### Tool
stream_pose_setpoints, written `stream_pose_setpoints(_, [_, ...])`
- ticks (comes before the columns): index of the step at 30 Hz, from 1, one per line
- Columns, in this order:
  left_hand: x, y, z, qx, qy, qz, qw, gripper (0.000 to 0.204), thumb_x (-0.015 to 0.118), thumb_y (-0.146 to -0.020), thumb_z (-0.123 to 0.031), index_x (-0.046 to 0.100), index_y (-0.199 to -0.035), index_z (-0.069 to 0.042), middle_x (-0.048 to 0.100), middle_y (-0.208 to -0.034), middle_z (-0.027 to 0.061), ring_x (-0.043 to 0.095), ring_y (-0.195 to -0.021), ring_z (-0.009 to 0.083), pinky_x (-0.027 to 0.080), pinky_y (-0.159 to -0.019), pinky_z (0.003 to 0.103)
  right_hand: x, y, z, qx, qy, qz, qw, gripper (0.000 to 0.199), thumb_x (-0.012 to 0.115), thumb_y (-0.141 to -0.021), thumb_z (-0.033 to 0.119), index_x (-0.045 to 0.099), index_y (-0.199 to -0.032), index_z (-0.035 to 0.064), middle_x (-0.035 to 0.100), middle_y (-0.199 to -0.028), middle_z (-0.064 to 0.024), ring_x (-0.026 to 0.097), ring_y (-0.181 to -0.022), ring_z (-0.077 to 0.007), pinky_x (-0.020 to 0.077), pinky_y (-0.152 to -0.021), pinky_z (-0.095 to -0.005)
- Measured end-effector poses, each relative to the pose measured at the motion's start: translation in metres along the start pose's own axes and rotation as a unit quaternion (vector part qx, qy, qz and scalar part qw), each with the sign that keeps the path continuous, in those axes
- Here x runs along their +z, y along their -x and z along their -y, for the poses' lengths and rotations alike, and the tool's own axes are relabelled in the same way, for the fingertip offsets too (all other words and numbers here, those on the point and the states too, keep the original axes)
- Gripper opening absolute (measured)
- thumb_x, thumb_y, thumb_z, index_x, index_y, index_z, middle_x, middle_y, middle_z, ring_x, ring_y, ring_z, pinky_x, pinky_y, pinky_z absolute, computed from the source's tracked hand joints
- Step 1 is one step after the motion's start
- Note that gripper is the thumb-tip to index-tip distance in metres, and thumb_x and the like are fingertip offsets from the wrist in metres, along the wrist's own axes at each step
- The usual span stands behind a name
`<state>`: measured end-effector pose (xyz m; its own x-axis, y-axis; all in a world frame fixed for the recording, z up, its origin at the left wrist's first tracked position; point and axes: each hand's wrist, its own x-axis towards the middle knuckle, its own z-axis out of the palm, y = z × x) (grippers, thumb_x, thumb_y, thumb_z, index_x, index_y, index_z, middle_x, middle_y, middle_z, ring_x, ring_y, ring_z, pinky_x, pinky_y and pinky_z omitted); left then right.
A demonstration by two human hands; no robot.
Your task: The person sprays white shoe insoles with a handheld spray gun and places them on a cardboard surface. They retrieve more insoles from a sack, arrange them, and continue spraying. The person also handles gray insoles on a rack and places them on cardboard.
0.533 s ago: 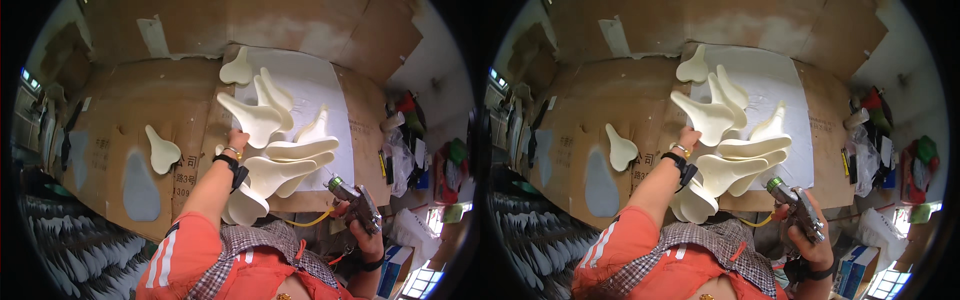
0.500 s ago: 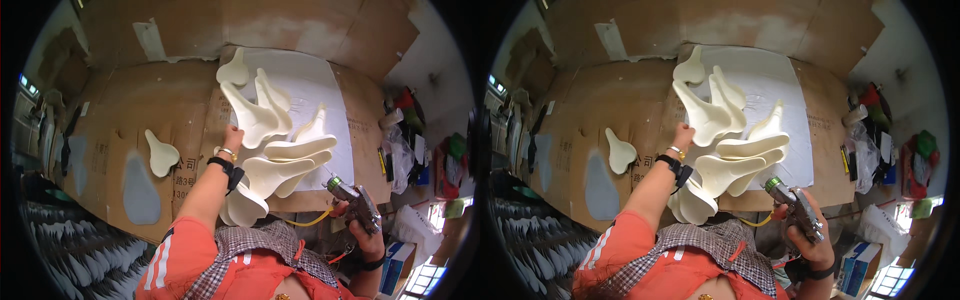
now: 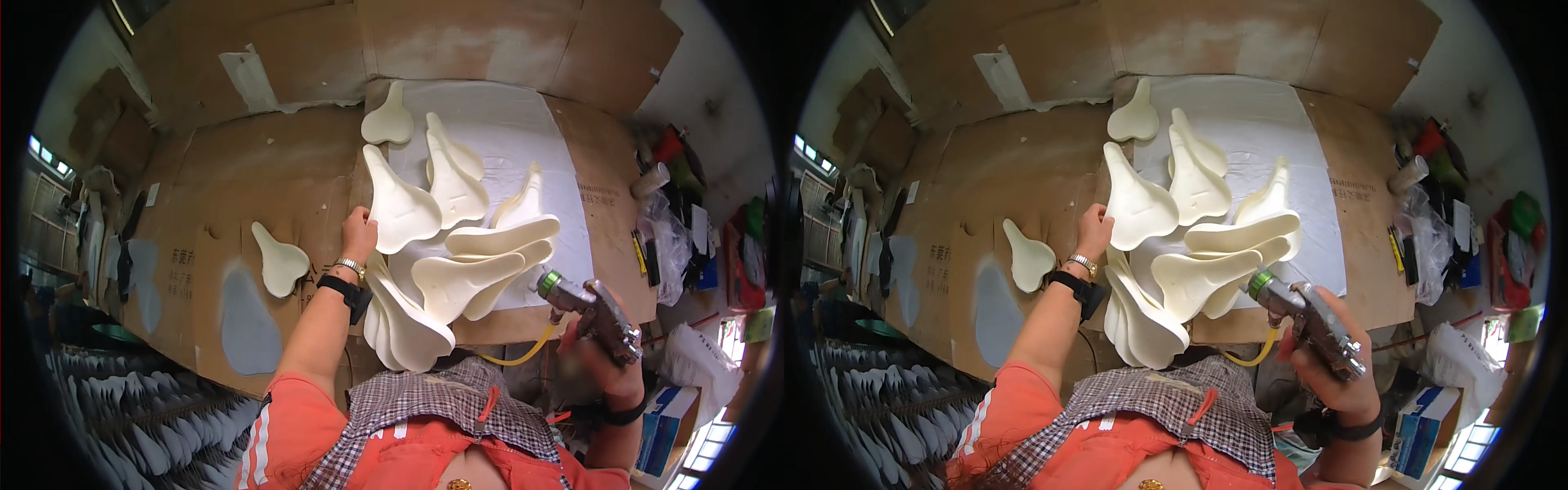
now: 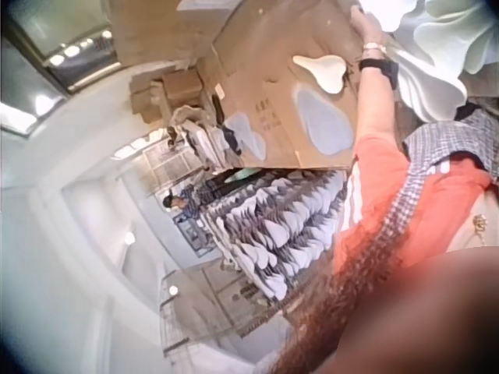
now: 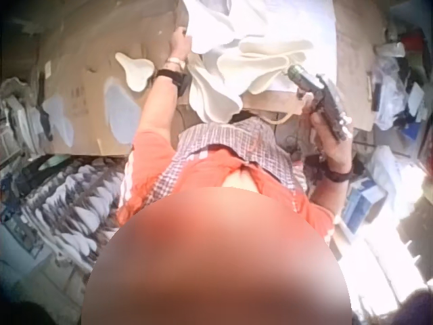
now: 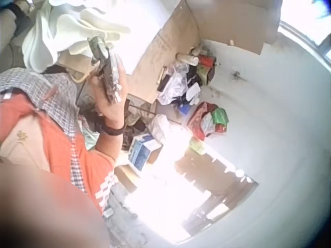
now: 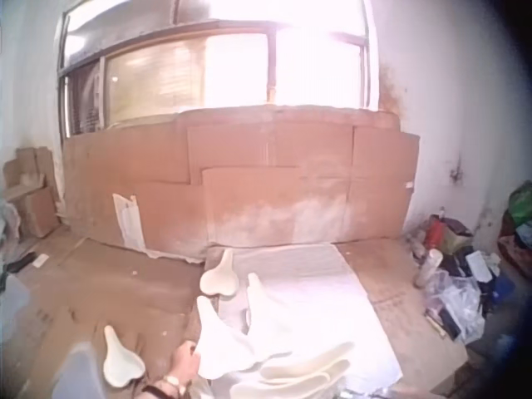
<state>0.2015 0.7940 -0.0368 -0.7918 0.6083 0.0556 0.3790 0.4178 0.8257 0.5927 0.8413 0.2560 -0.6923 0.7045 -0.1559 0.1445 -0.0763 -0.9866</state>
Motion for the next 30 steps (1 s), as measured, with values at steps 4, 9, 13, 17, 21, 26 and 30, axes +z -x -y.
stream_pose_setpoints(4, [-0.022, 0.004, 0.033, -0.05, 0.034, 0.011, 0.998, 0.013, 0.062, -0.073, -0.006, 0.058, -0.084, 0.0, 0.063, -0.074, 0.0176, 0.061, -0.069, 0.0317, 0.048, -0.065, 0.038, -0.011, 0.004, -0.012, 0.028, 0.051, 0.066, 0.996, 0.066, 0.068, -0.08, 0.017, 0.036, -0.135, 0.0003, 0.06, -0.102, -0.0101, 0.059, -0.087, -0.0166, 0.0471, -0.078, -0.0294])
stream_pose_setpoints(9, [-0.117, 0.007, 0.133, -0.166, -0.159, 0.005, 0.973, 0.021, 0.062, -0.071, -0.005, 0.064, -0.091, 0.002, 0.066, -0.087, 0.0205, 0.064, -0.087, 0.0339, 0.05, -0.074, 0.039, -0.023, 0.006, -0.009, 0.042, 0.048, 0.032, 0.997, 0.07, 0.069, -0.081, 0.022, 0.032, -0.137, 0.001, 0.059, -0.101, -0.0104, 0.058, -0.089, -0.0163, 0.0469, -0.079, -0.03])
stream_pose_setpoints(13, [-0.078, -0.028, 0.066, -0.006, -0.122, -0.07, 0.99, 0.036, 0.067, -0.072, -0.013, 0.063, -0.104, 0.003, 0.066, -0.094, 0.0184, 0.064, -0.088, 0.0313, 0.05, -0.077, 0.037, -0.023, 0.001, 0.006, 0.072, 0.056, -0.005, 0.996, 0.073, 0.07, -0.081, 0.028, 0.032, -0.137, 0.0011, 0.058, -0.099, -0.01, 0.058, -0.087, -0.0166, 0.0467, -0.078, -0.0305])
stream_pose_setpoints(17, [0.042, -0.056, -0.001, -0.014, 0.07, 0.218, 0.973, 0.048, 0.07, -0.071, -0.021, 0.059, -0.114, -0.001, 0.066, -0.098, 0.0178, 0.064, -0.087, 0.0251, 0.05, -0.075, 0.033, -0.023, -0.003, 0.019, 0.055, 0.084, -0.008, 0.995, 0.073, 0.07, -0.081, 0.03, 0.033, -0.136, 0.0003, 0.057, -0.099, -0.0094, 0.057, -0.086, -0.0161, 0.0469, -0.077, -0.0304])
stream_pose_setpoints(21, [0.129, -0.048, -0.004, -0.023, 0.054, 0.217, 0.974, 0.053, 0.064, -0.076, -0.012, 0.048, -0.126, 0.0, 0.065, -0.092, 0.0149, 0.063, -0.079, 0.0201, 0.051, -0.069, 0.033, -0.019, -0.009, 0.029, 0.065, 0.095, -0.016, 0.993, 0.067, 0.069, -0.082, 0.023, 0.035, -0.135, -0.0006, 0.057, -0.099, -0.0093, 0.057, -0.085, -0.0153, 0.0469, -0.076, -0.0287])
stream_pose_setpoints(26, [0.125, -0.046, -0.033, -0.032, 0.061, 0.227, 0.971, 0.048, 0.054, -0.073, -0.002, 0.051, -0.122, -0.001, 0.061, -0.11, 0.0235, 0.057, -0.105, 0.0363, 0.045, -0.09, 0.038, -0.023, -0.023, 0.02, 0.071, 0.103, -0.036, 0.991, 0.064, 0.067, -0.083, 0.017, 0.035, -0.135, -0.0017, 0.059, -0.094, -0.0094, 0.057, -0.078, -0.0139, 0.0479, -0.071, -0.0275])
stream_pose_setpoints(30, [0.099, -0.055, -0.011, 0.042, 0.013, 0.18, 0.983, 0.049, 0.055, -0.076, -0.002, 0.051, -0.124, -0.003, 0.065, -0.08, 0.0143, 0.062, -0.061, 0.021, 0.05, -0.056, 0.032, -0.009, -0.035, 0.023, 0.009, 0.047, -0.109, 0.993, 0.074, 0.072, -0.079, 0.03, 0.036, -0.135, -0.0005, 0.058, -0.086, -0.0091, 0.058, -0.074, -0.0148, 0.049, -0.065, -0.0286])
